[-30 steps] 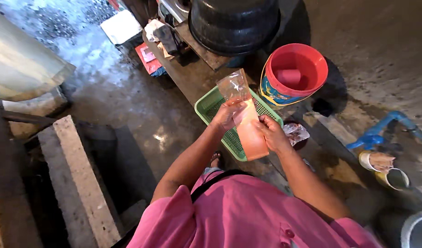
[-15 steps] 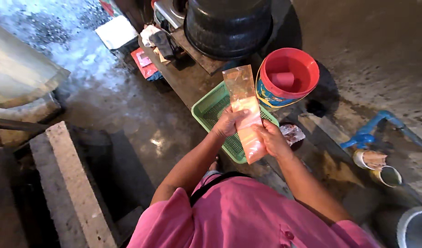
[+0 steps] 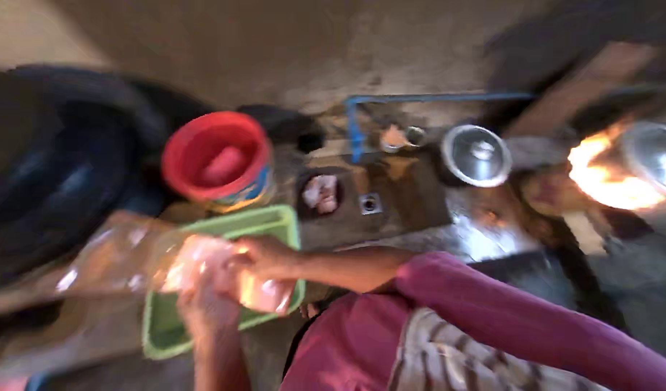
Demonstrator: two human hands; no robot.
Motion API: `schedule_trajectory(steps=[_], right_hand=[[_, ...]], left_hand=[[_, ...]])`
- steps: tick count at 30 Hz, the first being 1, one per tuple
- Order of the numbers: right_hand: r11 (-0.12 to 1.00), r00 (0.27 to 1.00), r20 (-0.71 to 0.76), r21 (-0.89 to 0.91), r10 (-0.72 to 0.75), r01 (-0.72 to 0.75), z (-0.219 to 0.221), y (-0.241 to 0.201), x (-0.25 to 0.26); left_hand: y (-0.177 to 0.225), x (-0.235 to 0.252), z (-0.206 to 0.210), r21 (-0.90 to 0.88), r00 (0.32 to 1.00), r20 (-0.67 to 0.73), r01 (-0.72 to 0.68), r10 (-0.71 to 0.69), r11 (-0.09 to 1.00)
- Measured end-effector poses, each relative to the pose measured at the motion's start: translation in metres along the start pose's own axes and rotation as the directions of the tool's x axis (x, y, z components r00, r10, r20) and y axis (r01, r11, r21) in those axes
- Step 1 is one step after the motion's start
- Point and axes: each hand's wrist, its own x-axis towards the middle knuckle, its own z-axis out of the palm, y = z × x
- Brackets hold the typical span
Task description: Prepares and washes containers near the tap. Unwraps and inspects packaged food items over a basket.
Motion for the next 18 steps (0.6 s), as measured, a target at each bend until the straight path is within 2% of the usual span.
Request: schedule_trajectory(steps=[4,7,9,12,15,18], right_hand=[[0.998,0.986,-0.168,0.056,-0.004,0.014,-0.025,0.009,-0.013],[0.996,0.971,-0.238,0.084,-0.023,0.044,-0.041,0.010,-0.022],[0.993,0.964,-0.267,0.114,-0.010,0.042,-0.050,0.015,-0.028],[0.980,0.970,-0.244,0.195,0.021,0.028,-0.063,0.023,-0.041],[0.971,0.965,-0.261,0.233,0.013,0.050,-0.067,0.030,-0.050],[0.974,0.941,-0.339,0.217,0.009,0.069,-0.066,0.032,-0.050]], left_hand=[[-0.011,-0.005,0.033,0.024,0.994,0.108,-0.023,0.020,0.999],[-0.020,-0.006,0.052,-0.018,0.975,0.221,0.026,-0.021,1.000],[-0.024,-0.005,0.062,-0.093,0.940,0.338,0.085,-0.049,0.992],[-0.026,0.005,0.068,-0.101,0.893,0.444,0.136,-0.077,0.986],[-0.023,0.010,0.072,-0.080,0.885,0.456,0.152,-0.099,0.985],[-0.025,-0.001,0.081,-0.009,0.918,0.374,0.146,-0.132,0.989]])
